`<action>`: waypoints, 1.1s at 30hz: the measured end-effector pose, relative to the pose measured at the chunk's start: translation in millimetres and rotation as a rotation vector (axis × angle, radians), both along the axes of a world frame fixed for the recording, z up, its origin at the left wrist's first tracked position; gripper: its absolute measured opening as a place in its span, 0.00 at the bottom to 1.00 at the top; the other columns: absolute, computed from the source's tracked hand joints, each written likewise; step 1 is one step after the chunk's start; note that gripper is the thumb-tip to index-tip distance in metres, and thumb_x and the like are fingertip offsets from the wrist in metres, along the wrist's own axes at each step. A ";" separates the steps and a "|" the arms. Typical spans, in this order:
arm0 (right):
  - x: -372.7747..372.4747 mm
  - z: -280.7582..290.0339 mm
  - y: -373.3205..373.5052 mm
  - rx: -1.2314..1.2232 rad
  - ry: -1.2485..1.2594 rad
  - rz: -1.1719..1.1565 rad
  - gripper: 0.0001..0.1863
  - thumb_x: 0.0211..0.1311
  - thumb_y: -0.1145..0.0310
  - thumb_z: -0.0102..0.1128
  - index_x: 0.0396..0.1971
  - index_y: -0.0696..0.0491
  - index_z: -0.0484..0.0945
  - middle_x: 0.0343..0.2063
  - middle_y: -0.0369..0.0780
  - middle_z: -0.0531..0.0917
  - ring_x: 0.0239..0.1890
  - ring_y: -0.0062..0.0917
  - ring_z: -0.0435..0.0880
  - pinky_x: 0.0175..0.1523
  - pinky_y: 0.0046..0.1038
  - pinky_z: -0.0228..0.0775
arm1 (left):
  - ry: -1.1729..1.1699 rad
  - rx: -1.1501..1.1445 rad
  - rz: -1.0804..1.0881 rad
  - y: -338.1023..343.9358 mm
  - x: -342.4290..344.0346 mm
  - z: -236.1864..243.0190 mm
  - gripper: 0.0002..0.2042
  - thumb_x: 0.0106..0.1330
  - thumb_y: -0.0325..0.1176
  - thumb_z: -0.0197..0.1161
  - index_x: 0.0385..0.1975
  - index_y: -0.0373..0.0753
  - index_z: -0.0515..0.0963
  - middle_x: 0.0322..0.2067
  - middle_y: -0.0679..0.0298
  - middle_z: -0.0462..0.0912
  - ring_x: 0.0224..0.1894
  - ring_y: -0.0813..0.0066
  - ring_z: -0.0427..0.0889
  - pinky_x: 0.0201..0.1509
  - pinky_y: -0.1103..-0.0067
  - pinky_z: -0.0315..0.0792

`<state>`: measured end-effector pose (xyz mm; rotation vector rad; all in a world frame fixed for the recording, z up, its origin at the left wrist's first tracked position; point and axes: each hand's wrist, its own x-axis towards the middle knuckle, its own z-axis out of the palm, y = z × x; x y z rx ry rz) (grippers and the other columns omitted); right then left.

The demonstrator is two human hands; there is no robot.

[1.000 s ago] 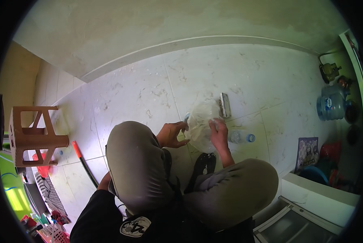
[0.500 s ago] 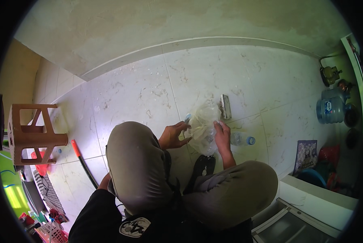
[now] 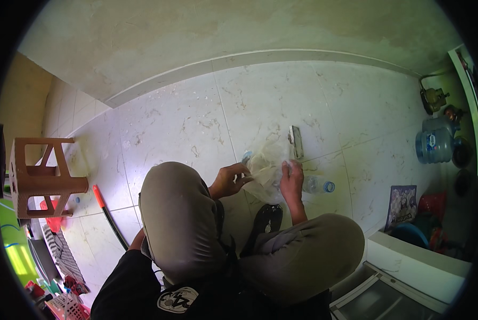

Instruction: Mix wall putty and apply it to a wall surface using a spatula and trowel.

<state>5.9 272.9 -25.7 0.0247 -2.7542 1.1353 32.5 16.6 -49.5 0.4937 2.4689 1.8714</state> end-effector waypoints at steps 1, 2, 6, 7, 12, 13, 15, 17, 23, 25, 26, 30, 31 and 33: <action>0.9 -0.7 -0.1 -0.001 -0.053 -0.035 0.17 0.76 0.64 0.58 0.49 0.65 0.81 0.47 0.56 0.84 0.51 0.50 0.83 0.59 0.41 0.73 | 0.001 -0.001 0.001 -3.0 0.2 -1.4 0.10 0.64 0.29 0.75 0.42 0.35 0.83 0.35 0.59 0.87 0.28 0.66 0.83 0.33 0.73 0.78; 1.6 -1.5 -0.3 -0.002 -0.107 -0.071 0.17 0.76 0.64 0.58 0.50 0.65 0.81 0.48 0.56 0.84 0.52 0.50 0.84 0.60 0.41 0.73 | -0.029 -0.022 0.042 -6.7 0.6 -3.0 0.12 0.64 0.30 0.74 0.45 0.36 0.82 0.35 0.59 0.87 0.29 0.66 0.83 0.34 0.72 0.78; 4.8 3.2 0.7 -0.030 -0.147 -0.072 0.18 0.75 0.64 0.59 0.51 0.65 0.80 0.48 0.56 0.85 0.52 0.49 0.84 0.60 0.40 0.73 | 0.015 -0.137 0.153 -1.7 -14.4 4.8 0.18 0.64 0.33 0.73 0.52 0.37 0.80 0.34 0.60 0.86 0.28 0.66 0.82 0.36 0.71 0.78; 5.2 3.2 1.0 -0.077 -0.168 -0.068 0.18 0.76 0.64 0.58 0.51 0.65 0.81 0.49 0.56 0.84 0.53 0.50 0.84 0.61 0.40 0.73 | 0.017 -0.136 0.153 -0.8 -18.0 6.3 0.18 0.64 0.33 0.73 0.52 0.37 0.80 0.34 0.60 0.86 0.28 0.66 0.82 0.36 0.71 0.78; 7.4 -1.4 -1.0 -0.217 -0.225 -0.058 0.19 0.76 0.63 0.59 0.52 0.65 0.80 0.49 0.55 0.84 0.54 0.48 0.84 0.61 0.40 0.72 | -0.054 -0.094 -0.048 -5.6 -25.5 -2.2 0.18 0.64 0.31 0.73 0.52 0.36 0.82 0.36 0.58 0.85 0.28 0.68 0.81 0.36 0.73 0.77; 7.8 -1.2 -0.1 -0.231 -0.228 -0.057 0.18 0.76 0.63 0.59 0.51 0.65 0.81 0.48 0.55 0.84 0.53 0.47 0.84 0.60 0.39 0.73 | -0.055 -0.092 -0.052 -3.1 -23.9 -2.4 0.18 0.64 0.31 0.73 0.52 0.36 0.82 0.36 0.58 0.85 0.28 0.68 0.81 0.36 0.73 0.77; 7.7 -1.0 0.9 -0.245 -0.231 -0.055 0.18 0.76 0.63 0.59 0.51 0.64 0.81 0.48 0.54 0.85 0.52 0.47 0.84 0.60 0.39 0.73 | -0.089 -0.050 0.040 1.1 -18.6 -3.7 0.17 0.64 0.30 0.73 0.51 0.35 0.83 0.39 0.58 0.87 0.28 0.69 0.81 0.36 0.73 0.77; 6.6 -1.1 0.4 -0.238 -0.197 -0.050 0.17 0.75 0.63 0.59 0.49 0.64 0.81 0.47 0.54 0.85 0.51 0.47 0.85 0.59 0.39 0.73 | -0.047 -0.050 0.037 0.0 -19.1 -7.7 0.16 0.64 0.30 0.73 0.51 0.35 0.83 0.40 0.57 0.87 0.28 0.69 0.81 0.36 0.74 0.77; 6.5 1.9 -4.7 -0.229 -0.196 -0.034 0.16 0.75 0.64 0.60 0.47 0.64 0.82 0.46 0.53 0.84 0.50 0.46 0.84 0.58 0.38 0.73 | -0.011 -0.037 0.090 -8.0 -19.4 -1.7 0.15 0.63 0.29 0.74 0.50 0.35 0.84 0.45 0.57 0.87 0.28 0.70 0.81 0.35 0.75 0.76; 8.9 4.3 -0.5 -0.222 -0.191 -0.045 0.16 0.75 0.64 0.60 0.47 0.64 0.82 0.45 0.53 0.84 0.49 0.46 0.84 0.58 0.38 0.73 | 0.012 -0.012 0.108 -7.2 -19.2 8.7 0.16 0.63 0.30 0.75 0.49 0.36 0.84 0.45 0.58 0.87 0.28 0.70 0.81 0.35 0.75 0.76; 9.8 5.5 1.7 -0.219 -0.187 -0.052 0.16 0.75 0.64 0.59 0.46 0.64 0.82 0.45 0.53 0.84 0.49 0.46 0.84 0.58 0.38 0.73 | 0.011 -0.017 0.073 -8.0 -16.0 14.3 0.16 0.61 0.31 0.76 0.48 0.36 0.84 0.44 0.58 0.87 0.29 0.70 0.81 0.35 0.76 0.77; 7.9 4.0 -1.4 -0.205 -0.181 -0.041 0.16 0.75 0.64 0.60 0.46 0.64 0.82 0.45 0.52 0.84 0.49 0.45 0.84 0.58 0.37 0.73 | 0.180 -0.021 -0.133 -9.2 -11.4 30.0 0.18 0.57 0.35 0.80 0.45 0.38 0.83 0.42 0.58 0.86 0.32 0.65 0.84 0.36 0.74 0.78; 8.4 3.7 -2.4 -0.208 -0.181 -0.041 0.16 0.75 0.64 0.60 0.46 0.64 0.82 0.45 0.52 0.84 0.49 0.45 0.84 0.58 0.38 0.73 | 0.281 -0.022 -0.199 -6.8 -11.2 34.2 0.18 0.57 0.35 0.80 0.44 0.39 0.83 0.41 0.59 0.86 0.32 0.64 0.84 0.36 0.74 0.78; 9.2 2.1 -3.2 -0.210 -0.178 -0.041 0.16 0.75 0.64 0.60 0.46 0.64 0.82 0.45 0.52 0.84 0.49 0.45 0.84 0.58 0.38 0.73 | 0.310 -0.032 -0.197 -4.8 -8.7 25.2 0.16 0.58 0.34 0.80 0.43 0.38 0.83 0.41 0.60 0.86 0.28 0.62 0.82 0.33 0.73 0.76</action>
